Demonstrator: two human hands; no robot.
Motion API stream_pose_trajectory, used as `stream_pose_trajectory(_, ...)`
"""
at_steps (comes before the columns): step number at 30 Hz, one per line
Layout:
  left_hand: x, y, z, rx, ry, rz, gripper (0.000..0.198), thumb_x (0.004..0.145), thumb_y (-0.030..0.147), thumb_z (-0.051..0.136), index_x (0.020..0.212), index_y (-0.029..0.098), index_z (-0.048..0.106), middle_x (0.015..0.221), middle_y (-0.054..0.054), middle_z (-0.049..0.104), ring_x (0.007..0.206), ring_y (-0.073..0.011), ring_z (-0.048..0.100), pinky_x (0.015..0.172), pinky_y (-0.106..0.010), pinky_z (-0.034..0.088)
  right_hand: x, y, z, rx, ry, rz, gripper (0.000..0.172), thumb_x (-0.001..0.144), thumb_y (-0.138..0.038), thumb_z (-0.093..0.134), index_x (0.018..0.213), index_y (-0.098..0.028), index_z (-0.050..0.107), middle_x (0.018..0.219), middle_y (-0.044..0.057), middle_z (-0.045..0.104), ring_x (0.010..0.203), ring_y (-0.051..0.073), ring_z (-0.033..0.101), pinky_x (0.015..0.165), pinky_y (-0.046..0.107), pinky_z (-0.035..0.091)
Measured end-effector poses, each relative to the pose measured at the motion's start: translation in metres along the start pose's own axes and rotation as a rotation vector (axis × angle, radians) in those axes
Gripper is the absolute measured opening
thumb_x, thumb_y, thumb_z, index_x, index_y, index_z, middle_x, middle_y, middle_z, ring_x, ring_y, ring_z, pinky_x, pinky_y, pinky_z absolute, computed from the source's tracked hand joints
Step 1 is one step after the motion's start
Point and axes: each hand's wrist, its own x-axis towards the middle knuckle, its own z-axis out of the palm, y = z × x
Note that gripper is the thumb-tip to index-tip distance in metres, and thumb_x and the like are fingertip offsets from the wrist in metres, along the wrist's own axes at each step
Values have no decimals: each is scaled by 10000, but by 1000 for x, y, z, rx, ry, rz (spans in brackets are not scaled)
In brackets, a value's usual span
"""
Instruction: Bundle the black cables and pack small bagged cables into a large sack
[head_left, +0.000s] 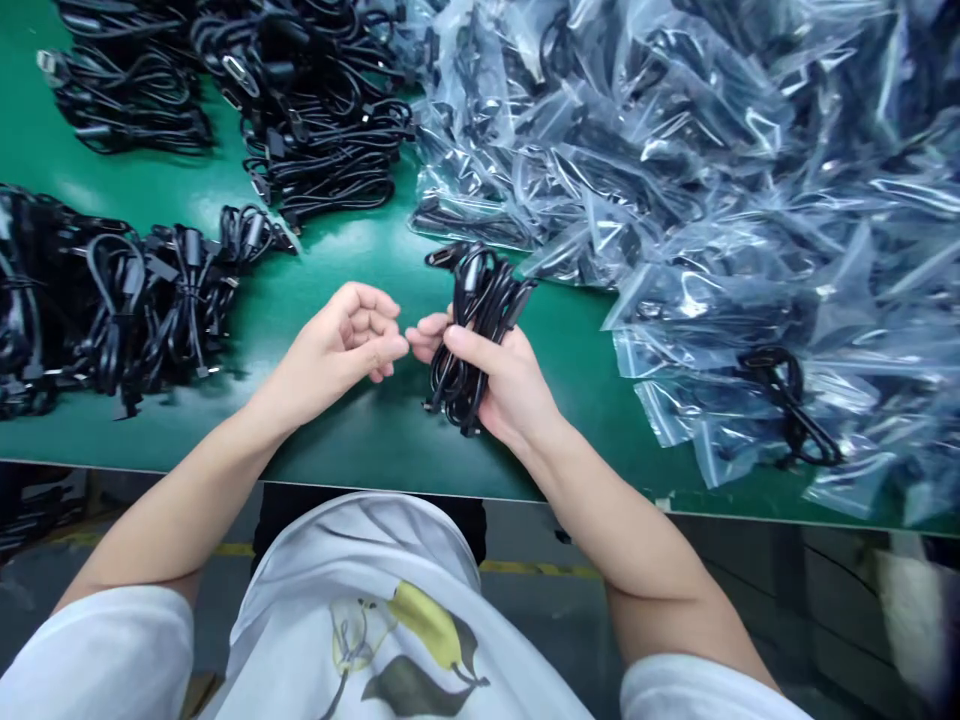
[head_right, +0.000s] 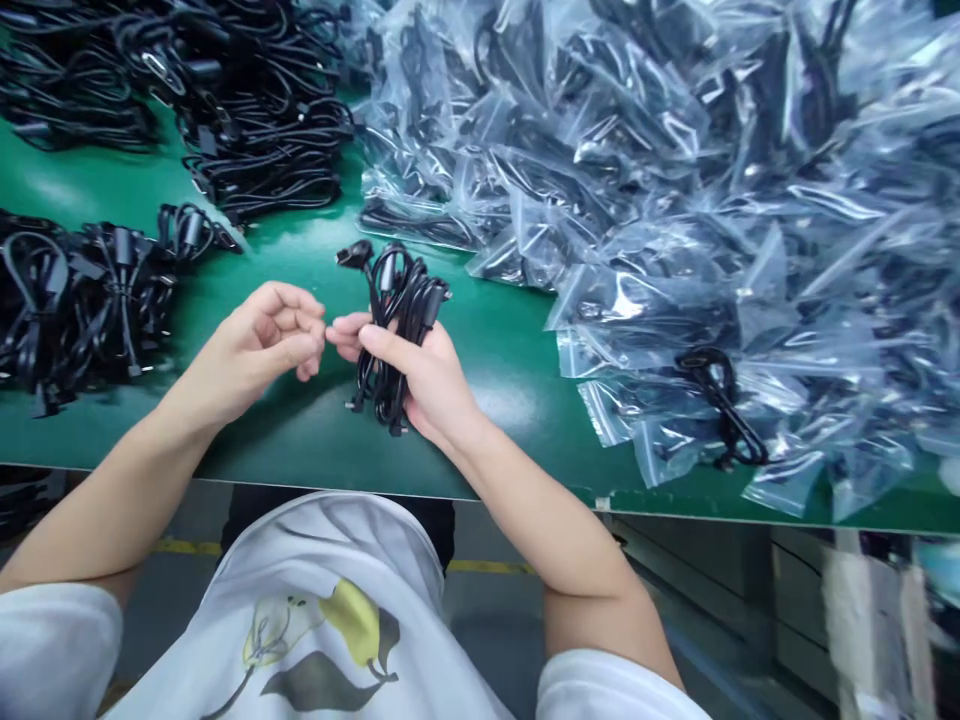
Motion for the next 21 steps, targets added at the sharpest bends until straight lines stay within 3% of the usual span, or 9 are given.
stream_pose_trajectory(3, -6, -2, 8, 137, -220, -91, 273, 752, 324, 811, 864, 169, 617, 696, 32, 638, 613, -90, 594, 597, -203, 480, 2, -5, -5, -7, 56, -136, 246, 769, -383, 809, 926, -221, 711, 996, -1, 772, 1063, 216, 730, 978, 372, 584)
stream_pose_trajectory(6, -11, -6, 15, 227, -321, -110, 248, 771, 342, 797, 857, 164, 647, 727, 18, 661, 656, -98, 597, 641, -212, 480, 1, -8, -9, -57, 76, -160, 303, 786, -448, 791, 978, -236, 691, 1039, 1, 755, 1170, 244, 691, 1008, 405, 572)
stream_pose_trajectory(11, -15, -11, 19, 317, -286, -19, 228, 862, 374, 708, 798, 168, 635, 645, 37, 623, 588, -88, 561, 583, -201, 431, -3, -9, -10, -86, 22, -160, 357, 775, -484, 801, 1021, -258, 676, 1045, 3, 741, 1195, 269, 674, 1000, 448, 579)
stream_pose_trajectory(16, -15, -13, 18, 499, -205, 157, 212, 866, 373, 720, 828, 175, 653, 700, 41, 639, 640, -84, 561, 604, -185, 421, -4, -10, -11, -78, -23, -202, 331, 769, -477, 804, 978, -255, 676, 1010, 1, 730, 1111, 256, 704, 1003, 454, 571)
stream_pose_trajectory(21, -15, -14, 16, 556, -196, 241, 181, 880, 338, 709, 830, 178, 639, 719, 46, 656, 649, -80, 572, 589, -174, 403, -7, -12, -11, -148, -16, -214, 373, 723, -513, 827, 934, -250, 668, 949, 10, 703, 1029, 251, 702, 953, 455, 579)
